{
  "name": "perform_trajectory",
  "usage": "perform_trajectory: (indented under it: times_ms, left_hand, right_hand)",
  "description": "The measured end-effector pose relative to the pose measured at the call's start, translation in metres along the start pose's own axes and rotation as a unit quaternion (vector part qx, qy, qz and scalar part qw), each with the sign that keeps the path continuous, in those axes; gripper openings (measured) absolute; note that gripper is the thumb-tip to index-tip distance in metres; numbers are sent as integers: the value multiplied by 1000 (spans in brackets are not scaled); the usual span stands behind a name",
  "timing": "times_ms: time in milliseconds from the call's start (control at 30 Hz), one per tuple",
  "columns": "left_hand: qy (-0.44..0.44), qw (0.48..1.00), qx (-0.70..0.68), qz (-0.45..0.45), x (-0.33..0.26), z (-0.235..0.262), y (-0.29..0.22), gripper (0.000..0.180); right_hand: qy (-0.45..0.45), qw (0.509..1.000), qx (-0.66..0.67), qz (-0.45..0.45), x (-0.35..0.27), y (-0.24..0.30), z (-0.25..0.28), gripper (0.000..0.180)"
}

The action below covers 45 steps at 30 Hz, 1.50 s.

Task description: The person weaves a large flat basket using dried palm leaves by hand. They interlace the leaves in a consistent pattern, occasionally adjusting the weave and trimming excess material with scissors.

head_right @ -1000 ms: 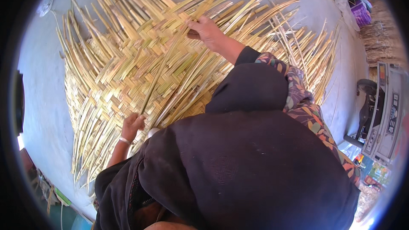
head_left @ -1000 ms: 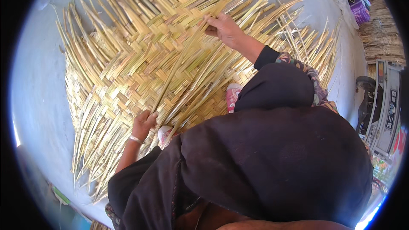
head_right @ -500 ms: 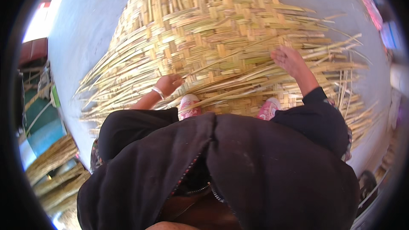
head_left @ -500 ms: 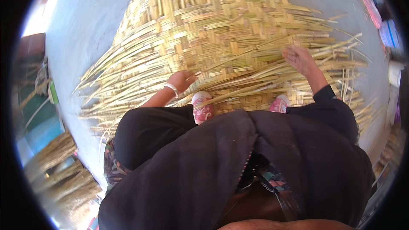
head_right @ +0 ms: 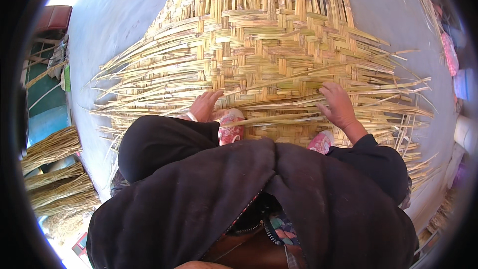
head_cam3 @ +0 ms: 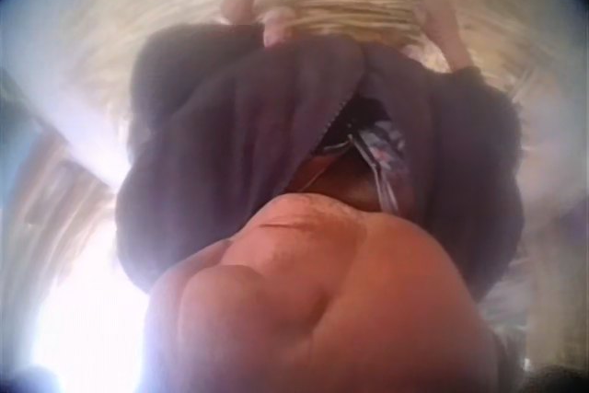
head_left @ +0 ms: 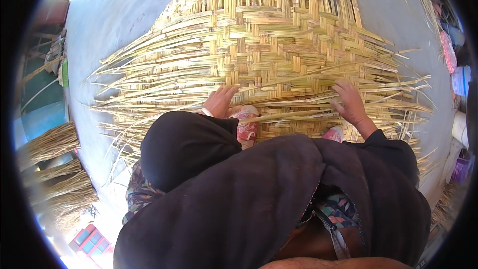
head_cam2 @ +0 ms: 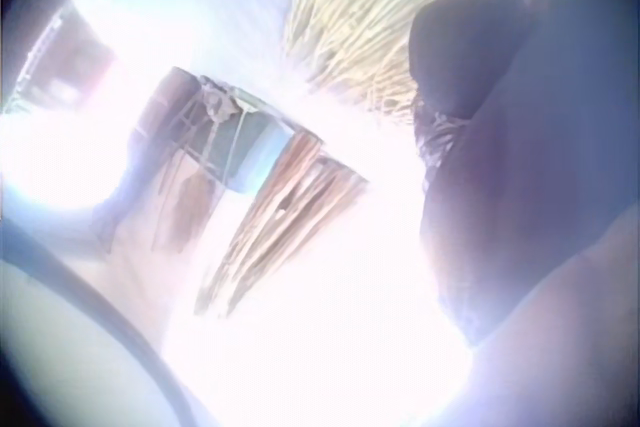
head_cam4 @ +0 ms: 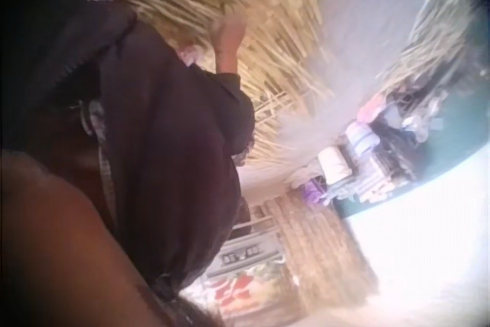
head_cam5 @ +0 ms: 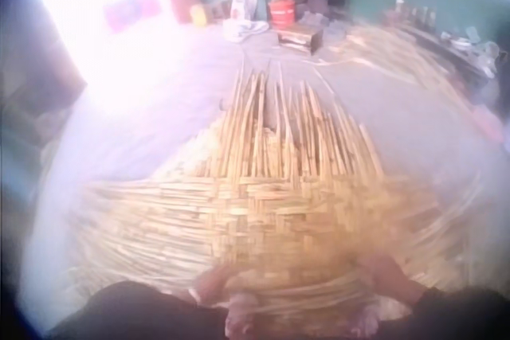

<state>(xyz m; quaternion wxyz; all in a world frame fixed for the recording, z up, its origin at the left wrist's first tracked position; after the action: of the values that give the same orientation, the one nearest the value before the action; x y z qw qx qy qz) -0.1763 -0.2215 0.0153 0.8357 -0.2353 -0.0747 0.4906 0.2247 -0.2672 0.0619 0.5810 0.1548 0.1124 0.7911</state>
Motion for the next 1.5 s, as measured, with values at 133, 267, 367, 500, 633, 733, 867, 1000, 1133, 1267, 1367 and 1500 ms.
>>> perform_trajectory:
  times_ms: [133,267,367,500,633,733,867,1000,1133,1267,1367,1500]
  left_hand:
    - [-43,997,58,-27,-30,-4,5,47]
    - [-97,989,98,-56,-54,-13,9,47]
    - [-134,979,133,-74,-79,-19,16,48]
    - [-123,981,149,-24,-83,-25,6,56]
    - [-93,985,137,-38,-75,-12,6,62]
    - [-60,989,132,30,-74,-18,27,69]
    - [-23,989,122,76,-68,-20,57,51]
    - [-90,987,131,0,-42,30,51,31]
    - [-200,944,241,-106,16,122,13,31]
    - [-290,907,291,-89,56,195,-4,35]
    - [-270,920,283,-31,84,191,8,32]
    - [-104,983,139,56,103,117,41,54]
  right_hand:
    - [3,998,-47,50,7,22,10,65]
    - [52,995,-69,41,3,9,-2,79]
    - [93,991,-76,66,0,-1,-19,83]
    - [193,978,-46,60,4,9,-13,86]
    - [161,977,-72,123,-15,15,-20,95]
    - [171,968,-134,126,-25,14,-28,102]
    - [135,972,-156,116,-22,10,-36,88]
    - [54,990,-128,25,7,-9,-31,48]
    - [-65,989,-119,64,34,-20,8,32]
    - [-112,987,-118,-9,67,-10,60,21]
    - [-193,974,-114,-19,70,-17,91,26]
    - [-182,970,-159,40,81,-26,103,31]
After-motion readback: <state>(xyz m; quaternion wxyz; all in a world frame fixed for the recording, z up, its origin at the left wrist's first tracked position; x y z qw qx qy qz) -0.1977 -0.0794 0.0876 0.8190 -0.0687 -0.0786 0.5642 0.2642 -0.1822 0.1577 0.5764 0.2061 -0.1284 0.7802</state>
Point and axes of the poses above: each hand's wrist, its own x-axis towards the middle knuckle, its own z-axis out of the back of the hand, y = z × x, the point moved 4 cm from there along x, towards the middle knuckle, and after that the axes turned 14 degrees about -y, right-handed, at the moved point
